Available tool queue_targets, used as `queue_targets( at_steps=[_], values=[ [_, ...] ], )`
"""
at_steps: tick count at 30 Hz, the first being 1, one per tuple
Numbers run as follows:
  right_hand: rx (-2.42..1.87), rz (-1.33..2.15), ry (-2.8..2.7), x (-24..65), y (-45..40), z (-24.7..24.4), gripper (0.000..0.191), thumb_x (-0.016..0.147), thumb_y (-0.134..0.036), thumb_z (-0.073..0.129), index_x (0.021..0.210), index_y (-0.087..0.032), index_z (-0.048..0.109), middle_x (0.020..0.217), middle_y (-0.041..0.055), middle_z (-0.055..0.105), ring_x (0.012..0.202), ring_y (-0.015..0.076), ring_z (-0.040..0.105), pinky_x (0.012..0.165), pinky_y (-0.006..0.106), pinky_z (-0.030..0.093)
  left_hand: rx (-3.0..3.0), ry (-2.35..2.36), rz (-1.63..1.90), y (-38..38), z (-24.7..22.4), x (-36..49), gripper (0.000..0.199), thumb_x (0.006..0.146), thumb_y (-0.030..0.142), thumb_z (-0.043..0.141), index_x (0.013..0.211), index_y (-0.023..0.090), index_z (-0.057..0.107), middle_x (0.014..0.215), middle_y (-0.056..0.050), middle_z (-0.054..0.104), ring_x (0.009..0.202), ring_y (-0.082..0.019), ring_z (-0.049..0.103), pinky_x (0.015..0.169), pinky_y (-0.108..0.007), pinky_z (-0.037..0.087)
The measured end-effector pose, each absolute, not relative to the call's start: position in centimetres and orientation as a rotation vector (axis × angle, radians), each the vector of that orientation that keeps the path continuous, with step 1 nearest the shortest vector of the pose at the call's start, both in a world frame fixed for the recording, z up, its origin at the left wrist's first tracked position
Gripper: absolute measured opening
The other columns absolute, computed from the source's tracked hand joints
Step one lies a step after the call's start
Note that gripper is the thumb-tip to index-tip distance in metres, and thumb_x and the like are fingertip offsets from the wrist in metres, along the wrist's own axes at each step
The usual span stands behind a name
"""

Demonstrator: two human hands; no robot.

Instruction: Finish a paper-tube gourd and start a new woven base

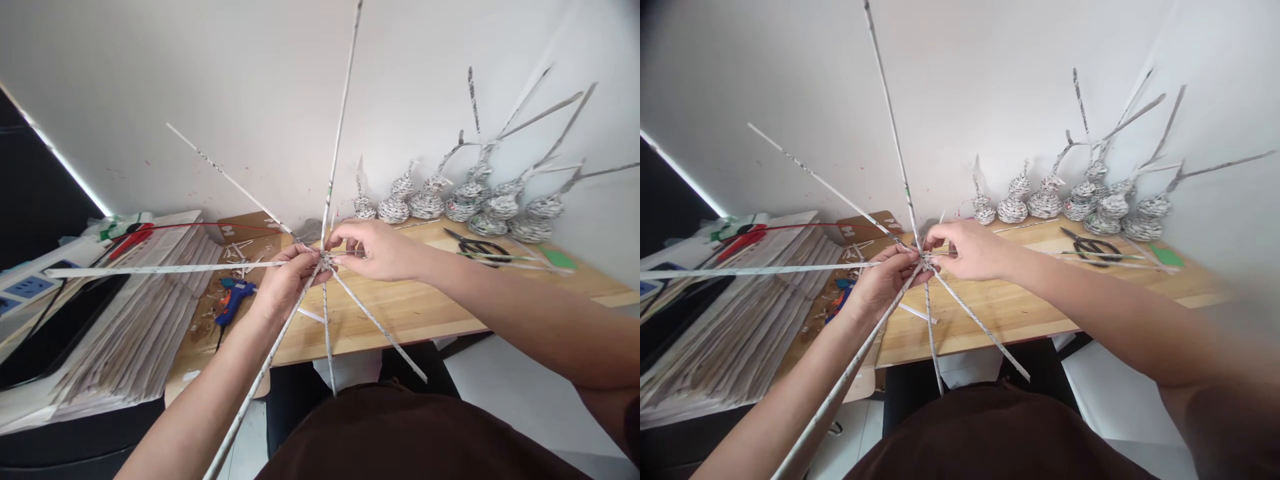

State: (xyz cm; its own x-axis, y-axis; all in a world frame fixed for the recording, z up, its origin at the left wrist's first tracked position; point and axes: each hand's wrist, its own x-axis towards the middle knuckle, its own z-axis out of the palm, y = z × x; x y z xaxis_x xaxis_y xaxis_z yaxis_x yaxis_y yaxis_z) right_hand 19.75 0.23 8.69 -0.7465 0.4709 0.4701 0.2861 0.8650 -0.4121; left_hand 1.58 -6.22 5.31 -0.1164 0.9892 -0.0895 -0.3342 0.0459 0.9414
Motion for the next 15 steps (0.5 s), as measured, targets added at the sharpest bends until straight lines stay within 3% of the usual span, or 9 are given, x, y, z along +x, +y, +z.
queue_targets(
  at_steps=[4,8,15],
  values=[
    [-0.66,0.569,-2.354,19.1,0.0,8.8,0.012,0.083,-0.027,0.066,0.085,-0.016,0.067,0.08,0.0009,0.068,0.065,0.0101,0.056,0.061,0.023,0.037,0.854,1.093,1.384,-6.3,5.1,2.1,0.026,0.067,0.022,0.08,0.08,0.015,0.058,0.073,-0.004,0.072,0.069,-0.019,0.073,0.073,-0.031,0.062],
    [-0.778,0.601,-2.314,18.6,0.3,8.8,0.013,0.084,-0.026,0.064,0.077,-0.014,0.066,0.066,-0.0014,0.064,0.056,0.0089,0.051,0.058,0.023,0.034,0.901,1.075,1.491,-6.5,4.8,2.5,0.038,0.066,0.029,0.084,0.087,0.017,0.054,0.071,-0.002,0.07,0.068,-0.021,0.074,0.071,-0.036,0.062],
    [-0.835,0.668,-2.29,18.4,0.7,8.5,0.015,0.083,-0.027,0.064,0.073,-0.015,0.064,0.061,-0.0024,0.06,0.053,0.0088,0.048,0.056,0.024,0.032,0.913,1.089,1.539,-6.4,4.2,2.6,0.037,0.064,0.033,0.085,0.079,0.013,0.058,0.073,-0.003,0.068,0.07,-0.02,0.073,0.071,-0.036,0.063]
  ],
)
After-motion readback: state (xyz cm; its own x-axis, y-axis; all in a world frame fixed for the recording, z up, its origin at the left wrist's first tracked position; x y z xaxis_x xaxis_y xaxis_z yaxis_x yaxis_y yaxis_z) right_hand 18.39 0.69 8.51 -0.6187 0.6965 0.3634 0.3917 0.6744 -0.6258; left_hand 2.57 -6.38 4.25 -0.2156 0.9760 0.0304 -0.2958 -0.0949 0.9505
